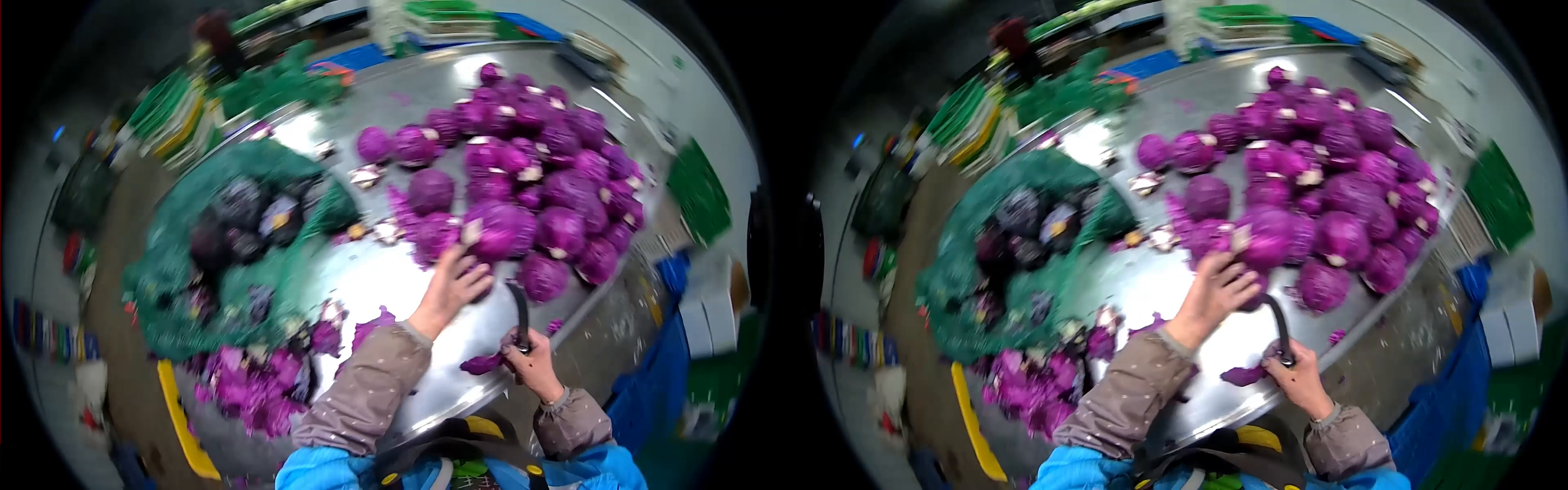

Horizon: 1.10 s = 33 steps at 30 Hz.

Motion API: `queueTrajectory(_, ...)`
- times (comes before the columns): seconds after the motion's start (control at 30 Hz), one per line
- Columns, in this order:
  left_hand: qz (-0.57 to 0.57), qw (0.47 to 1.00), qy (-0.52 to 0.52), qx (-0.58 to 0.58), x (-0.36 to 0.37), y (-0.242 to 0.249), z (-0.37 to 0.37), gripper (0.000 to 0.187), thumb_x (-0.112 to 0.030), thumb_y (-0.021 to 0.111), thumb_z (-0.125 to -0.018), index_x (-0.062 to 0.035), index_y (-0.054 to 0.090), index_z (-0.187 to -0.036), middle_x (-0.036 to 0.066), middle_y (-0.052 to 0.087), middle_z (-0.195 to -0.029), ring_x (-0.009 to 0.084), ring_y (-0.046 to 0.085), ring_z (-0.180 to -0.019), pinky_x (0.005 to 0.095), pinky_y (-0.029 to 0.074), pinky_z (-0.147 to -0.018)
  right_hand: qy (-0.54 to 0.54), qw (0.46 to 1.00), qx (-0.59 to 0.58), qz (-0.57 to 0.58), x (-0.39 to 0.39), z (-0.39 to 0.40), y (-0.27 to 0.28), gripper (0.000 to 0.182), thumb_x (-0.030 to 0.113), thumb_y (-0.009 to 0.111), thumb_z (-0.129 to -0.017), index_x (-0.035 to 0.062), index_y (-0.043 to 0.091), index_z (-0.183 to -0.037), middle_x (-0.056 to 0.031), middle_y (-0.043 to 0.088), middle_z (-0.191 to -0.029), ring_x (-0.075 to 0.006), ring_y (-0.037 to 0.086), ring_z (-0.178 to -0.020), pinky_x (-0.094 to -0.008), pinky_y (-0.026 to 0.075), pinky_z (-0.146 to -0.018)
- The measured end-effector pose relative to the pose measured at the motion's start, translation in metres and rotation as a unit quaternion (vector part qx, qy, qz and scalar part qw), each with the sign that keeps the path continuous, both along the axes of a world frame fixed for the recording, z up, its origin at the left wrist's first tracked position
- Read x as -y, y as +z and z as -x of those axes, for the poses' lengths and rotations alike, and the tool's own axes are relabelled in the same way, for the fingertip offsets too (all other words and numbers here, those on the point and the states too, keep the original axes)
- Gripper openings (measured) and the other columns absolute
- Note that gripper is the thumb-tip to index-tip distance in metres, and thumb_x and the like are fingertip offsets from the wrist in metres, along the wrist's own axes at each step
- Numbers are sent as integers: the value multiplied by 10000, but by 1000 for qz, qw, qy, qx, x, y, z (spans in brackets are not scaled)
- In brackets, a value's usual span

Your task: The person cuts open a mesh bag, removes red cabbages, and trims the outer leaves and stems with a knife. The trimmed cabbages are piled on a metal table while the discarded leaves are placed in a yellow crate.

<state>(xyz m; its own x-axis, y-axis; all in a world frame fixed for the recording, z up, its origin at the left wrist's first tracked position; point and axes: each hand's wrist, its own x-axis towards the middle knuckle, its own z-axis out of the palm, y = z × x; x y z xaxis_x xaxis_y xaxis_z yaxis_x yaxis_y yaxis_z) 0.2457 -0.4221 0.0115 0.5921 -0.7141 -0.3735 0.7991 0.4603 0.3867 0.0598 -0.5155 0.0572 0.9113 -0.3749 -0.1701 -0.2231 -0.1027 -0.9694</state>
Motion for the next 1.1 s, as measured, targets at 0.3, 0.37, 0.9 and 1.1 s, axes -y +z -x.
queueTrajectory(0.3,-701,367,-125,599,-211,-34,12,649,-348,684,-740,-276,425,-1331,120,347,-1399,392,240,-1323,741,196,-928,117,986,-86,-81,-87,-52,-49,95,85,646,-832,19,578,-839,36,529,-644,-35,450,-519,-192,344,-463)
queueTrajectory(0.37,-781,323,-85,528,-285,-59,27,527,-361,651,-757,-250,518,-1254,113,363,-1390,380,258,-1313,734,185,-944,177,979,-78,-65,-117,-69,-41,119,82,642,-832,26,567,-905,32,541,-685,-34,455,-546,-195,356,-479)
queueTrajectory(0.9,-745,278,299,527,-522,33,-30,263,57,519,-655,5,591,-902,163,567,-1019,346,544,-981,388,424,-875,252,938,190,143,-232,-334,-27,236,194,565,-877,32,546,-1047,-39,566,-673,-102,557,-502,-267,429,-451)
queueTrajectory(1.1,-474,713,175,486,-376,16,-162,480,-87,565,-867,-14,422,-1320,137,568,-1211,179,567,-1058,295,464,-884,200,978,65,-8,-223,-437,-18,360,324,567,-899,-17,549,-1013,-52,579,-654,-118,563,-467,-256,421,-410)
